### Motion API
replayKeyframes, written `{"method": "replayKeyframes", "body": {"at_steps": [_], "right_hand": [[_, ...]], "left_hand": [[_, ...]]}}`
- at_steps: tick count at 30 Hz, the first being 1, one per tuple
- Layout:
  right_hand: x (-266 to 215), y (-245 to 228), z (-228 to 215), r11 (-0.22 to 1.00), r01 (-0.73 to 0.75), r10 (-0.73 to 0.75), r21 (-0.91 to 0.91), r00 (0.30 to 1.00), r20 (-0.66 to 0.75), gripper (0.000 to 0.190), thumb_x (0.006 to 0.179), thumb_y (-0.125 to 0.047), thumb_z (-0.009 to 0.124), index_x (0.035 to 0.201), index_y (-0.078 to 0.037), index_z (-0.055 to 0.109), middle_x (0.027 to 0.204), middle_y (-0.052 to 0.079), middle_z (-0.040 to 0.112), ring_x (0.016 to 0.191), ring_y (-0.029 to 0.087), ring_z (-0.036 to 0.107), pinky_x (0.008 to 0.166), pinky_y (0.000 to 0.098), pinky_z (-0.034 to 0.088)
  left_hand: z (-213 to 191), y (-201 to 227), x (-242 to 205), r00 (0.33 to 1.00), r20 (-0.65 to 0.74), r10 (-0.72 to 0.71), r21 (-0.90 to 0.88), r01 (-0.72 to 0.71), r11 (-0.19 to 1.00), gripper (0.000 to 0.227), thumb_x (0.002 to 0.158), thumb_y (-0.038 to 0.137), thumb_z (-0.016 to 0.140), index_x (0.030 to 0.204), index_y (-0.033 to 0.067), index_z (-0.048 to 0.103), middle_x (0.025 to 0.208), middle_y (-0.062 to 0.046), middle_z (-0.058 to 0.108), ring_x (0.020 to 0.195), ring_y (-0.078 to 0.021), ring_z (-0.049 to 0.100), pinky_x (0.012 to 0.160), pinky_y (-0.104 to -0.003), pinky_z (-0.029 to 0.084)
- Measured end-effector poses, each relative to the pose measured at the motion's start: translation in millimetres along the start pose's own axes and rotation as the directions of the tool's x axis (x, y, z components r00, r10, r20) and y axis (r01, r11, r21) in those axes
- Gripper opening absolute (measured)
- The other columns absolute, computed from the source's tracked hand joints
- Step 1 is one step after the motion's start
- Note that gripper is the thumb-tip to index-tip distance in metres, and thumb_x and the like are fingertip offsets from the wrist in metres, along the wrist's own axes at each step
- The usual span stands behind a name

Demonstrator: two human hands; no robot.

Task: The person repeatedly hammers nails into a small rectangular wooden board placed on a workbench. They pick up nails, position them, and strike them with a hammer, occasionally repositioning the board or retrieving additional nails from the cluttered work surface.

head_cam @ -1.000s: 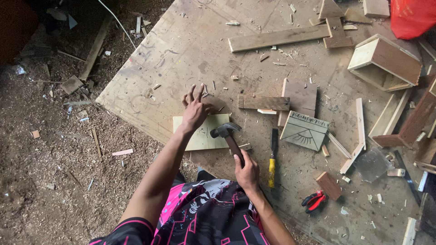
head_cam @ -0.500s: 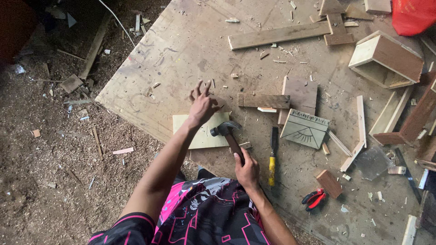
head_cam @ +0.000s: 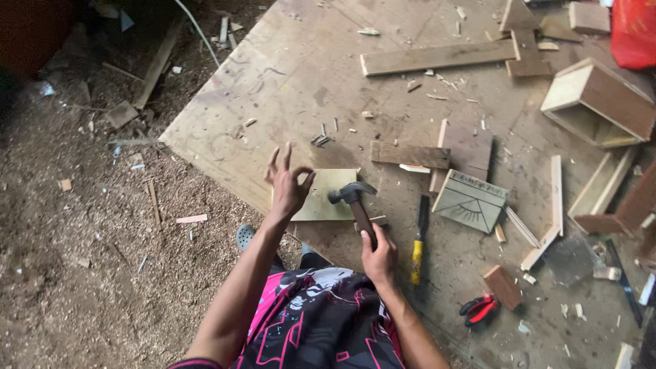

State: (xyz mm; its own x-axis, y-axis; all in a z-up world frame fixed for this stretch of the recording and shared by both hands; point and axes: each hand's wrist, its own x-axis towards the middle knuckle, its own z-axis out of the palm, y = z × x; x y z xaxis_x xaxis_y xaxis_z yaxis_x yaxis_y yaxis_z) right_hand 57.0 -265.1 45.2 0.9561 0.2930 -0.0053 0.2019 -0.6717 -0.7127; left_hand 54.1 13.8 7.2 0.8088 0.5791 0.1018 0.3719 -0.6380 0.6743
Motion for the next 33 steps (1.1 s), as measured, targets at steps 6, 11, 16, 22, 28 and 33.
{"method": "replayKeyframes", "body": {"at_steps": [6,11,16,22,28,33], "right_hand": [[1,-10,-3,0.997,0.037,-0.035,-0.074,0.999,0.033,0.033,0.095,-0.03,0.069,0.119,-0.007,0.07,0.097,0.022,0.074,0.09,0.043,0.071,0.075,0.0502,0.055],[6,-28,2,0.984,0.163,-0.161,-0.069,0.986,0.041,0.031,0.096,-0.027,0.068,0.118,-0.005,0.07,0.1,0.021,0.074,0.091,0.043,0.071,0.077,0.0496,0.055],[12,-48,9,0.974,0.213,-0.209,-0.083,0.976,0.056,0.031,0.097,-0.025,0.069,0.119,-0.004,0.068,0.103,0.02,0.074,0.091,0.041,0.073,0.077,0.0476,0.057],[17,-71,16,0.952,0.281,-0.275,-0.12,0.959,0.069,0.029,0.097,-0.024,0.069,0.119,-0.006,0.068,0.105,0.018,0.075,0.09,0.041,0.073,0.075,0.0481,0.057],[24,-87,23,0.931,0.342,-0.336,-0.123,0.939,0.071,0.03,0.096,-0.023,0.07,0.121,-0.007,0.067,0.107,0.017,0.074,0.09,0.041,0.073,0.073,0.0466,0.057],[25,-91,25,0.908,0.392,-0.385,-0.147,0.92,0.075,0.028,0.096,-0.021,0.069,0.121,-0.007,0.066,0.105,0.015,0.074,0.09,0.039,0.073,0.072,0.0458,0.058]], "left_hand": [[-36,-31,-51,0.977,-0.061,-0.205,0.019,0.206,0.978,0.015,0.075,0.027,0.089,0.089,0.0253,0.084,0.165,-0.017,0.036,0.154,-0.0404,0.018,0.116,-0.062,0.008],[-38,-40,-60,0.969,-0.043,-0.242,-0.014,0.241,0.97,0.022,0.072,0.031,0.09,0.092,0.0258,0.084,0.164,-0.016,0.034,0.153,-0.0397,0.016,0.116,-0.064,0.007],[-39,-46,-65,0.976,-0.043,-0.215,-0.009,0.214,0.977,0.03,0.074,0.035,0.09,0.102,0.0265,0.083,0.165,-0.018,0.032,0.152,-0.0409,0.014,0.116,-0.062,0.007],[-34,-46,-73,0.984,-0.118,-0.131,0.044,0.137,0.99,0.024,0.074,0.029,0.087,0.098,0.0278,0.085,0.163,-0.013,0.039,0.153,-0.0389,0.023,0.119,-0.056,0.012],[-33,-41,-83,0.984,-0.167,0.061,0.14,-0.038,0.989,0.016,0.088,0.027,0.075,0.102,0.0267,0.084,0.161,-0.017,0.041,0.149,-0.0413,0.028,0.116,-0.053,0.016],[-30,-41,-86,0.985,-0.166,0.054,0.155,-0.028,0.988,0.017,0.092,0.028,0.071,0.103,0.0265,0.083,0.161,-0.016,0.042,0.151,-0.0394,0.028,0.117,-0.052,0.018]]}}
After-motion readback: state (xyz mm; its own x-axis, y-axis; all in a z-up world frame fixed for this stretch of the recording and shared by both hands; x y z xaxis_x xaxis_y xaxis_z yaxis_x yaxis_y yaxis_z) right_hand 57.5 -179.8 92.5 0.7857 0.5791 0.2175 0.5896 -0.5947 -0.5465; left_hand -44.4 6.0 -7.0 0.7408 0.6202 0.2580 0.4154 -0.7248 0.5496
